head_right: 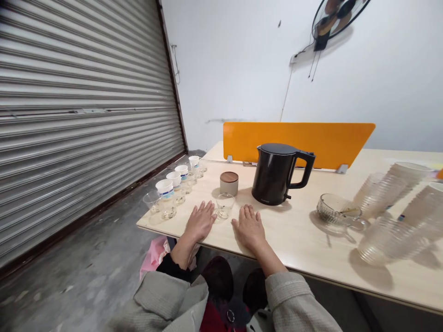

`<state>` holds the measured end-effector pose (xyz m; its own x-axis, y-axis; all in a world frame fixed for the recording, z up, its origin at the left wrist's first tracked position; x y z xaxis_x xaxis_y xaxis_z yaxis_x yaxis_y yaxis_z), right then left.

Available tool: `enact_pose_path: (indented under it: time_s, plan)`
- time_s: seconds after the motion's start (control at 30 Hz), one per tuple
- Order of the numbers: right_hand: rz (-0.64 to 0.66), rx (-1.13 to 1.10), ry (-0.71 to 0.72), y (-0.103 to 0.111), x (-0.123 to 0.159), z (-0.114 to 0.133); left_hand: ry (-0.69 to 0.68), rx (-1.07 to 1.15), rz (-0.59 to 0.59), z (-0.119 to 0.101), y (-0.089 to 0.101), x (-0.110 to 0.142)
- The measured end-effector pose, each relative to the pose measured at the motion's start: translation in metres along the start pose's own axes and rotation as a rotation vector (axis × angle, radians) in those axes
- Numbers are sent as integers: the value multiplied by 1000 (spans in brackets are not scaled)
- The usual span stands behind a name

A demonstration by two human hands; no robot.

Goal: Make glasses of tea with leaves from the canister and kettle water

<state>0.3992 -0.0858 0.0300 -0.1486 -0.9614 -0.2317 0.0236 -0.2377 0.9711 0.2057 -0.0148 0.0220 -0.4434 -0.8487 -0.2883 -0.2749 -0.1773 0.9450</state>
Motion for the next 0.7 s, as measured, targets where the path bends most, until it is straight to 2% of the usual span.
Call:
enact_pose_path:
  time_s: [0.7]
  plan:
    - [-28,10,9,-3,-1,-2,-5,20,-35,-2,3,3]
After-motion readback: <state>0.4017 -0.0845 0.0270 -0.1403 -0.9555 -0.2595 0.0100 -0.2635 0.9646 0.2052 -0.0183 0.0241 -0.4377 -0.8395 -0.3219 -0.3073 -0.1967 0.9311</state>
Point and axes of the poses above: each hand's wrist, its own x-axis away from the middle knuckle, its own y-axis out of the back of the hand, z = x × y, the point moved 1 cm from there along -x, towards the middle knuckle, and after that the axes turned 9 degrees about -z, right-handed, at the moved point
